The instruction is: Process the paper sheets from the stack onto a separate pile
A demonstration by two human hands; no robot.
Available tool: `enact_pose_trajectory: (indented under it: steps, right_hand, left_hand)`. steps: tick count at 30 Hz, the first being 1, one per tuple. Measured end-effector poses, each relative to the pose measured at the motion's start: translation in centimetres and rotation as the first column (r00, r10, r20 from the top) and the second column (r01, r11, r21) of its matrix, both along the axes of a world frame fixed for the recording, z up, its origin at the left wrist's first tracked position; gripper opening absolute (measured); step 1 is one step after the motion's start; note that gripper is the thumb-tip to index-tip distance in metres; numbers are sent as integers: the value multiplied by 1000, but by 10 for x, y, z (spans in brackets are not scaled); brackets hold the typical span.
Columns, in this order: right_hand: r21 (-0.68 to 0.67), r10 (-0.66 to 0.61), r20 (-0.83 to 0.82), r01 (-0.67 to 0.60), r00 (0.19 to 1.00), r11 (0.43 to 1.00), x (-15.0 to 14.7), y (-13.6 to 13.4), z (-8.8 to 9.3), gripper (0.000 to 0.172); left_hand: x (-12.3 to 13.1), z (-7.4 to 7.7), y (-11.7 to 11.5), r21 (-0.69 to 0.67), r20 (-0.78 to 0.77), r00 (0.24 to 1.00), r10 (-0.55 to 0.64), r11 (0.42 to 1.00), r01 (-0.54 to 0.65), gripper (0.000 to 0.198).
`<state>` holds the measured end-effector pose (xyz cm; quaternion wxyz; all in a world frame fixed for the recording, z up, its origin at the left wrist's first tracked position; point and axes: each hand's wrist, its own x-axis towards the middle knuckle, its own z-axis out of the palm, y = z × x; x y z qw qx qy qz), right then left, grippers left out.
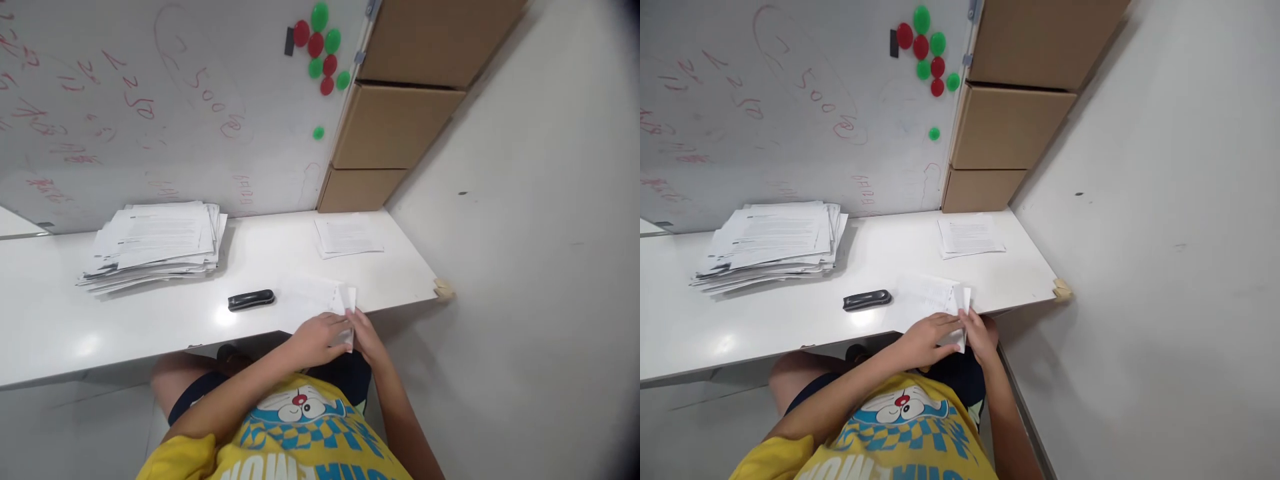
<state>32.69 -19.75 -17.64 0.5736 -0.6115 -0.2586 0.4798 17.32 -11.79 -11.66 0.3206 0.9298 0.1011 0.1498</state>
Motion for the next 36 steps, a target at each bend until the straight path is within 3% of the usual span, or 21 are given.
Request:
enact_pose_trajectory:
  steps: [3,5,7,10,12,15,17,20,22,25,28,30,33,36]
  right_hand:
    - [28,53,16,-53,998,998,7,-4,8,55]
    - [53,38,39,-40,999,998,10,-3,13,54]
    - [66,-14,66,10,998,998,11,1,16,54]
    - [68,-56,108,49,993,997,8,9,17,54]
    - [68,-71,171,61,983,996,6,12,16,53]
    - [94,-165,322,142,932,985,7,11,17,44]
    - [170,-288,372,240,883,956,13,8,21,34]
    - [367,-483,248,380,840,849,24,9,27,28]
    - [425,-505,112,418,856,803,28,15,26,32]
    - [402,-388,11,351,922,846,31,28,14,41]
    - [378,-310,21,280,950,882,33,34,-3,38]
    - [357,-357,63,313,932,880,35,33,-12,28]
    - [335,-435,130,373,891,865,34,28,-15,27]
    - [249,-344,210,290,915,924,27,24,-9,33]
  left_hand:
    - [-15,5,30,48,97,981,169,983,-175,32]
    - [-28,6,48,180,108,928,356,911,-370,33]
    - [-39,5,60,327,90,863,497,804,-497,37]
    - [-48,-2,67,448,30,796,605,704,-551,43]
    - [-49,-5,70,451,-42,808,587,733,-509,45]
    - [-47,-3,72,356,-59,872,485,827,-436,48]
    - [-43,7,72,240,74,869,488,837,-491,59]
    - [-39,25,75,-57,264,800,539,837,-545,77]
    - [-38,34,78,-227,258,828,498,864,-449,61]
    - [-37,31,83,-330,154,892,426,873,-360,33]
    - [-37,18,86,-443,127,829,545,779,-444,36]
    - [-36,11,86,-515,129,791,598,722,-462,37]
    - [-34,8,84,-522,112,807,579,725,-448,29]
    - [-32,7,82,-540,120,805,580,719,-438,29]
